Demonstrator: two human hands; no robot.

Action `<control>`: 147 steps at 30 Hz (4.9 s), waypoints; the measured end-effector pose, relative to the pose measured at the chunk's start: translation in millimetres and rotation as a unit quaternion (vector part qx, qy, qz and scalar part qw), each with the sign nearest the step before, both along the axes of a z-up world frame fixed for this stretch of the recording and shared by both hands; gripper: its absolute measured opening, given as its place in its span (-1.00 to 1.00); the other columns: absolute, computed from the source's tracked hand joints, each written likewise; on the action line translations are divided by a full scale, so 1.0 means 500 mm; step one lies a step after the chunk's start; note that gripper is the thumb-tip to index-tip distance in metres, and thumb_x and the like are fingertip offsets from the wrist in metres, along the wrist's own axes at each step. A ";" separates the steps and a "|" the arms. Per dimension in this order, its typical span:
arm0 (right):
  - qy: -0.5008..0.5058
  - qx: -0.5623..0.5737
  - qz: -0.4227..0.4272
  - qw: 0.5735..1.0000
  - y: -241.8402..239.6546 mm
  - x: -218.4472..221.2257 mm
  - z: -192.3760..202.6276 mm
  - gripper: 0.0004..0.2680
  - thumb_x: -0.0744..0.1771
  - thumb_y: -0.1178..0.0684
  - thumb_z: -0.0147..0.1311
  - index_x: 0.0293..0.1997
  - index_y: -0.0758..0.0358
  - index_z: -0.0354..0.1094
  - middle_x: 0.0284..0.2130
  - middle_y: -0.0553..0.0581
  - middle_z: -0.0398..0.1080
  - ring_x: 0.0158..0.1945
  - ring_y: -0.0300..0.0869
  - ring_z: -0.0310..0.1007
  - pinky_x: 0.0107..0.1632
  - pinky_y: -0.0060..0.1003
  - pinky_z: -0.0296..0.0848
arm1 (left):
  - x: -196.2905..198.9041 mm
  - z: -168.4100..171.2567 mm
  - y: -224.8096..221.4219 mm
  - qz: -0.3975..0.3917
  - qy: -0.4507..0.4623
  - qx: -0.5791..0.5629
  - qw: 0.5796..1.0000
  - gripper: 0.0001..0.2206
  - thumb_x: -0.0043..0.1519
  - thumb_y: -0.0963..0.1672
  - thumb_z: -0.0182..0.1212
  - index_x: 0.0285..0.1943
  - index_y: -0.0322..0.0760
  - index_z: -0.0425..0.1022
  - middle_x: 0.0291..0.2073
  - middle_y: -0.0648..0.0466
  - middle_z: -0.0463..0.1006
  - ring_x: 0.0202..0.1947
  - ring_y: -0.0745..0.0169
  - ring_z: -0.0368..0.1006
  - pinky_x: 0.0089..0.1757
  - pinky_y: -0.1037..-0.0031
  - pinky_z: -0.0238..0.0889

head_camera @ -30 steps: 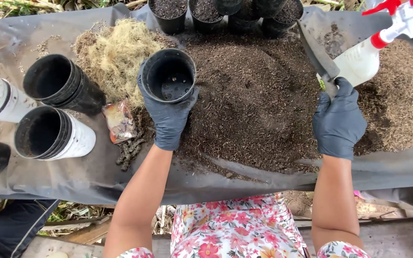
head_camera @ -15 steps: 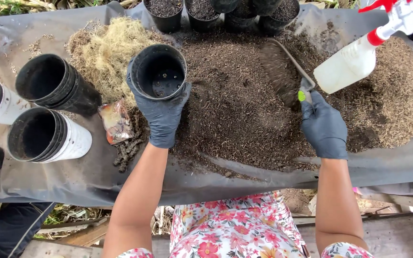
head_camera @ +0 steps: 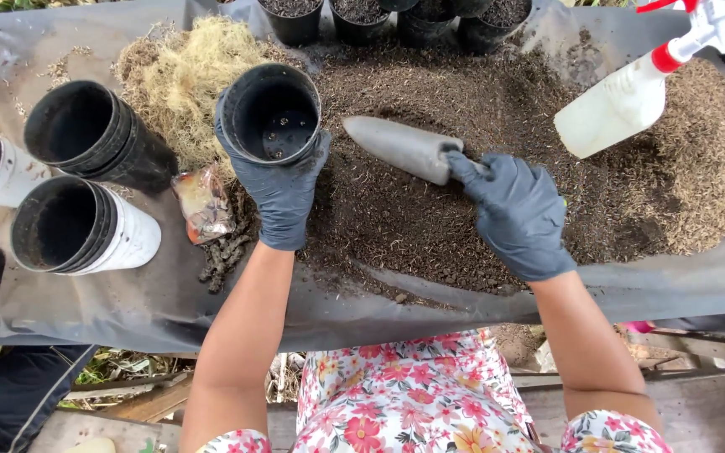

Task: Mixing soil on a workspace and filling small plastic pots for planting using a hand trowel.

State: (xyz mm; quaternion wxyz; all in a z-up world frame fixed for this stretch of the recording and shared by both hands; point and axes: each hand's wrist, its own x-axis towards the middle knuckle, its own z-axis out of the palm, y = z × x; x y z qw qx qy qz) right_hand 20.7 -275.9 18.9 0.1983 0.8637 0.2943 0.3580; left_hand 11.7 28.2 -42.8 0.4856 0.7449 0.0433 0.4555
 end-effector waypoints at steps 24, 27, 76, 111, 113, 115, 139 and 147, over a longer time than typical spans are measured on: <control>0.362 0.282 0.182 0.870 -0.272 -0.155 -0.116 -0.63 0.33 0.27 0.09 0.31 0.15 0.32 -0.39 0.07 0.45 -0.51 -0.14 0.32 -0.49 -0.18 0.32 | 0.029 -0.037 -0.013 -0.020 -0.017 -0.050 0.998 -0.08 0.03 -0.21 0.77 0.49 -0.23 0.10 0.41 -0.14 0.29 0.44 -0.03 0.25 0.49 0.21 -0.03; 0.408 0.258 0.112 0.869 -0.217 -0.161 -0.115 -0.93 0.27 0.25 0.00 -0.29 0.22 0.38 -0.59 0.04 0.40 -0.67 -0.13 0.31 -0.61 -0.16 0.40 | 0.023 -0.044 -0.003 -0.012 -0.013 -0.048 0.999 -0.08 0.02 -0.21 0.78 0.49 -0.23 0.11 0.41 -0.14 0.29 0.44 -0.03 0.26 0.49 0.21 -0.03; -0.042 -0.126 -0.034 0.991 -0.092 0.031 0.040 -0.75 0.49 0.11 -0.22 0.35 -0.10 0.14 -0.59 -0.20 0.04 -0.61 -0.39 -0.08 -0.57 -0.49 0.00 | 0.011 -0.045 0.036 0.041 -0.015 -0.029 0.999 -0.09 0.00 -0.18 0.79 0.47 -0.24 0.15 0.37 -0.15 0.34 0.41 -0.05 0.31 0.45 0.19 0.07; 0.192 0.066 0.056 0.978 0.018 0.411 -0.116 -0.65 0.44 0.12 -0.21 0.40 -0.12 0.32 -0.54 -0.10 0.19 -0.53 -0.24 0.16 -0.50 -0.39 0.21 | 0.020 -0.015 0.037 -0.029 -0.076 -0.118 0.990 -0.05 0.00 -0.31 0.69 0.53 -0.16 0.08 0.43 -0.10 0.27 0.42 0.04 0.24 0.42 0.16 0.14; 0.252 0.102 0.096 0.958 0.027 0.472 -0.181 -0.42 0.20 0.04 -0.02 0.45 -0.20 0.31 -0.20 0.00 0.48 -0.28 0.10 0.53 -0.41 -0.02 0.44 | 0.020 -0.010 0.033 0.004 -0.061 -0.119 0.991 -0.10 -0.02 -0.28 0.68 0.48 -0.17 0.13 0.35 -0.12 0.33 0.34 0.06 0.32 0.32 0.17 0.29; 0.320 0.145 0.092 0.932 0.044 0.486 -0.175 -0.55 0.31 -0.03 -0.04 0.42 -0.25 0.33 -0.08 -0.08 0.51 -0.20 0.01 0.54 -0.34 -0.18 0.42 | 0.015 -0.005 0.041 0.020 -0.045 -0.085 0.995 -0.02 -0.03 -0.26 0.72 0.52 -0.17 0.05 0.42 -0.12 0.25 0.41 0.03 0.25 0.40 0.22 0.10; 0.066 -0.012 -0.174 0.983 -0.162 0.252 -0.133 -0.59 0.34 -0.07 -0.21 0.38 -0.11 0.32 -0.53 -0.04 0.34 -0.58 -0.12 0.33 -0.50 -0.28 0.24 | 0.005 0.033 0.021 0.049 -0.014 -0.007 0.999 -0.08 0.03 -0.11 0.73 0.47 -0.26 0.08 0.38 -0.17 0.29 0.43 -0.12 0.26 0.47 0.19 0.01; 0.407 0.247 -0.140 0.868 -0.099 0.209 -0.035 -0.70 0.41 -0.17 -0.09 0.23 -0.10 0.48 -0.20 0.27 0.59 -0.05 0.26 0.57 0.00 0.11 0.49 | -0.012 0.092 0.019 0.077 0.028 0.087 0.993 -0.07 -0.05 -0.14 0.79 0.45 -0.31 0.17 0.31 -0.34 0.33 0.34 -0.35 0.29 0.20 -0.06 0.32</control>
